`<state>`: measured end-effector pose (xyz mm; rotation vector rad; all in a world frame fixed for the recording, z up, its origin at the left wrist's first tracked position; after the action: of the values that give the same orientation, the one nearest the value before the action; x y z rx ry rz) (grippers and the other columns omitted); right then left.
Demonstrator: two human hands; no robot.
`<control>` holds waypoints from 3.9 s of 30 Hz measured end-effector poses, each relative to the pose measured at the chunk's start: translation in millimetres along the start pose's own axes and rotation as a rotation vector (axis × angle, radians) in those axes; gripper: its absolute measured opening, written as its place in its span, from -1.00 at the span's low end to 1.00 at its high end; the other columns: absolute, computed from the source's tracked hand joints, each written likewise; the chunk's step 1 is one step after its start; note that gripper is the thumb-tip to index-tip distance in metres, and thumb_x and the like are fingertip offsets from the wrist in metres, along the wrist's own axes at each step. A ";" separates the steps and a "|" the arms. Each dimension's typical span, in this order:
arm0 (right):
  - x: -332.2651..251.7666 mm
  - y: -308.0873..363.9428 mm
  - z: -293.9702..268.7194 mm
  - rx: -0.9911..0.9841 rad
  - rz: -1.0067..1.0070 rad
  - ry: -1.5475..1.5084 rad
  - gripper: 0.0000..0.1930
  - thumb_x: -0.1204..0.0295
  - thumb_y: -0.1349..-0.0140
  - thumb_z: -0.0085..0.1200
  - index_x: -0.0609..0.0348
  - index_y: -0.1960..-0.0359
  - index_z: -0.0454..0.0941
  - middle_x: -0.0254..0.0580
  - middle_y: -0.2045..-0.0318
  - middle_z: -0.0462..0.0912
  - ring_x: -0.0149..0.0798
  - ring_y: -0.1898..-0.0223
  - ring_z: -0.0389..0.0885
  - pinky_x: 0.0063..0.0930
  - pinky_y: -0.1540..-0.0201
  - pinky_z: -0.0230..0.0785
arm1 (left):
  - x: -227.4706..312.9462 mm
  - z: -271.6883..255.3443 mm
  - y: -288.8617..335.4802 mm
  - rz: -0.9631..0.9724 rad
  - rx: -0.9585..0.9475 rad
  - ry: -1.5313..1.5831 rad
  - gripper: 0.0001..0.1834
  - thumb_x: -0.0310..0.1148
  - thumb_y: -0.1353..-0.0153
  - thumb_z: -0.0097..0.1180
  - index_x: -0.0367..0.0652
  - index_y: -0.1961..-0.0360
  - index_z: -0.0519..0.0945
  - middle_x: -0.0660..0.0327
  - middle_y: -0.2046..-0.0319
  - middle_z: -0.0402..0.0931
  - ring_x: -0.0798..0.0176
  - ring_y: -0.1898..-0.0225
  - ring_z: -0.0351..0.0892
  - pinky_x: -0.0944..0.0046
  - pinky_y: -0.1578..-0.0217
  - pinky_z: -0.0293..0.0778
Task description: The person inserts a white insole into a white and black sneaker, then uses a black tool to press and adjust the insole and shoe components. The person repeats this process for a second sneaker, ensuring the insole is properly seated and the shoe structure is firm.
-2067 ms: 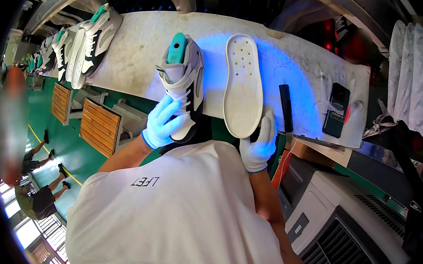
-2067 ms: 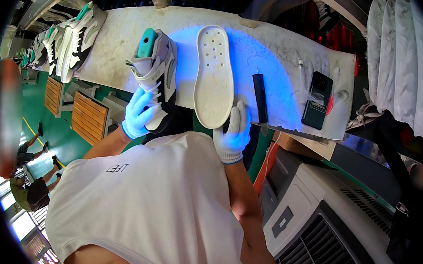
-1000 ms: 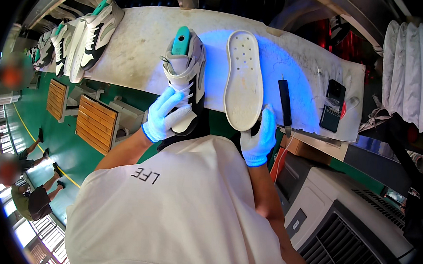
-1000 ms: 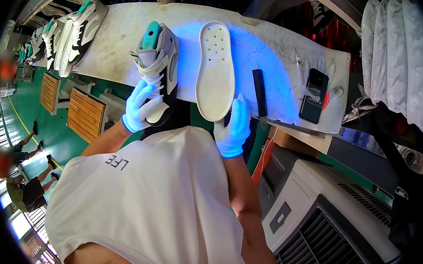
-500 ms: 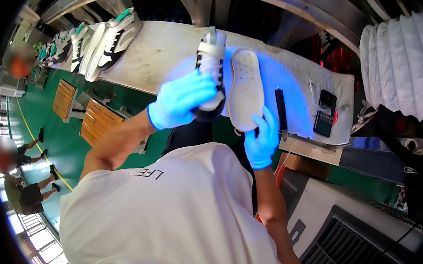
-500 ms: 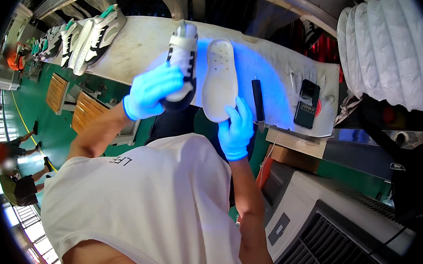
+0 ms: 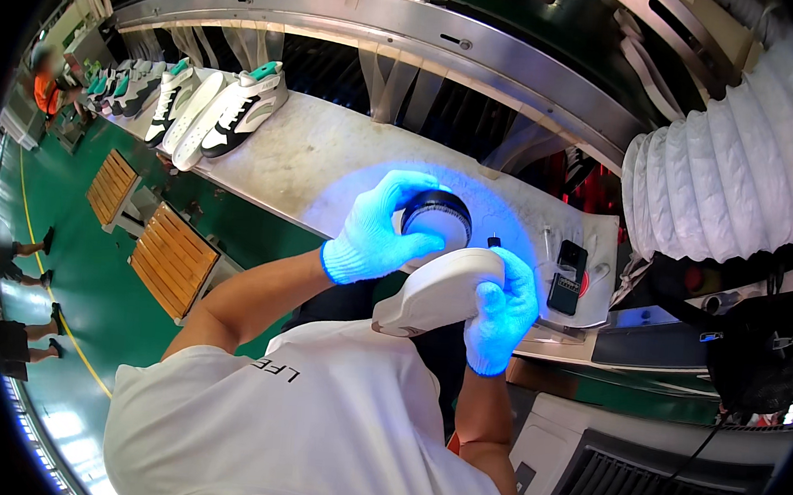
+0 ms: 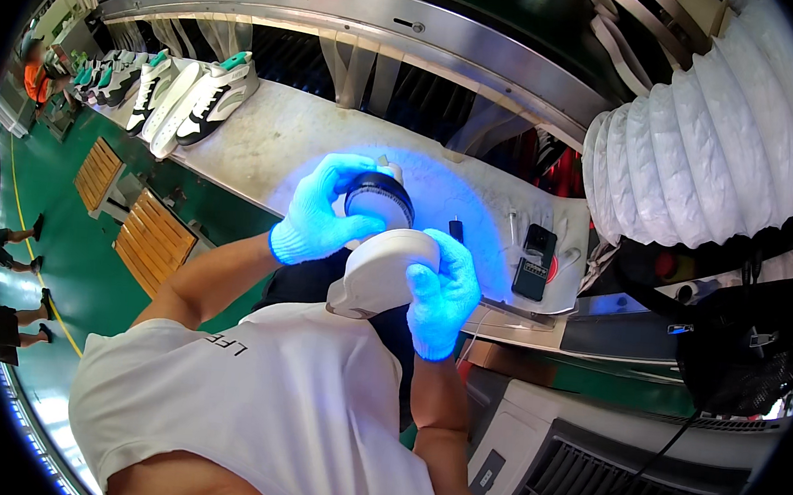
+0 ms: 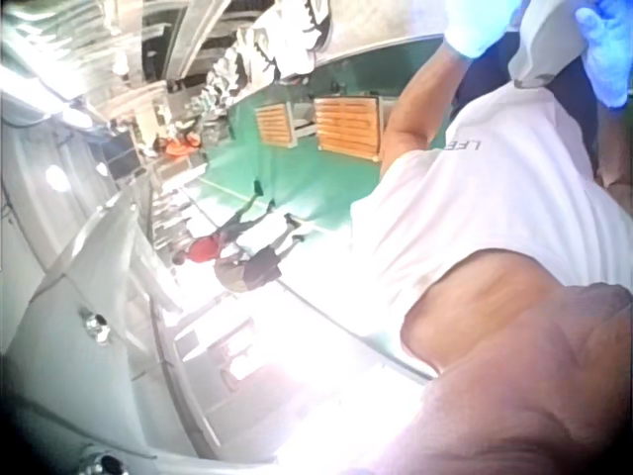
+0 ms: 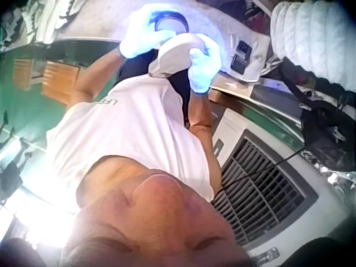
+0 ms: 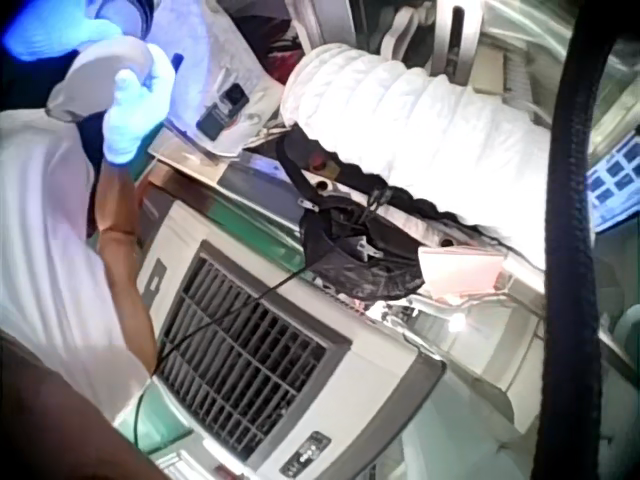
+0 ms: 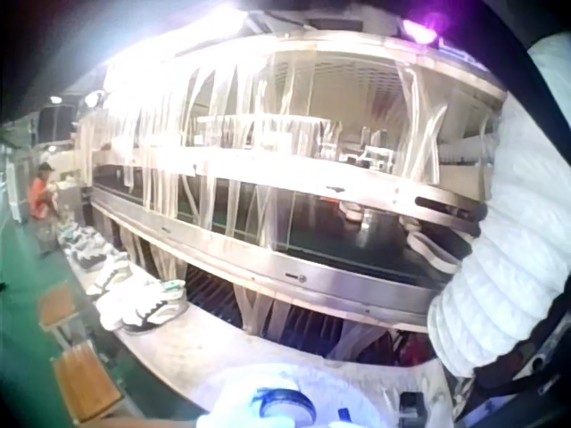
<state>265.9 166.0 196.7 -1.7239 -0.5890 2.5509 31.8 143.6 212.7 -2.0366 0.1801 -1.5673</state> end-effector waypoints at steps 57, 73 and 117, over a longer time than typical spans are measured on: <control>-21.7 32.0 10.7 -0.074 -0.377 0.496 -0.38 0.13 -0.02 0.79 0.10 -0.02 0.71 -0.25 0.13 0.49 -0.14 0.13 0.49 -0.20 0.09 0.42 | 14.1 20.9 66.2 -0.024 -0.020 0.466 -0.48 -0.26 -0.14 0.76 -0.16 0.13 0.59 -0.22 -0.30 0.68 -0.23 -0.47 0.58 -0.24 -0.51 0.39; -14.5 25.6 28.4 -0.109 -0.104 0.428 -0.24 0.35 0.14 0.86 0.14 -0.11 0.63 -0.12 0.11 0.72 -0.21 0.16 0.71 -0.30 0.11 0.59 | 15.3 21.0 22.8 0.034 -0.489 0.342 -0.08 0.06 0.03 0.77 -0.30 -0.28 0.74 -0.02 -0.27 0.71 -0.16 -0.33 0.63 -0.17 -0.44 0.44; 39.2 -18.4 63.6 -0.133 -0.283 0.534 -0.15 0.01 0.19 0.85 0.08 -0.05 0.56 -0.17 0.17 0.61 -0.04 0.18 0.66 -0.12 0.13 0.56 | 11.3 -15.8 -10.2 -0.492 -0.385 0.282 -0.49 -0.30 -0.14 0.60 -0.30 -0.06 0.71 -0.07 -0.13 0.74 0.00 -0.26 0.70 -0.10 -0.41 0.53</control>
<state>189.7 172.2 188.0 -2.0675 -0.8942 1.7950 18.4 141.8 229.9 -2.2530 0.0930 -2.2745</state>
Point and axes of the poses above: each hand's wrist, its own y-axis away from the middle knuckle, its own z-axis out of the palm, x = y × z, the point moved 8 cm from there along -y, towards the middle knuckle
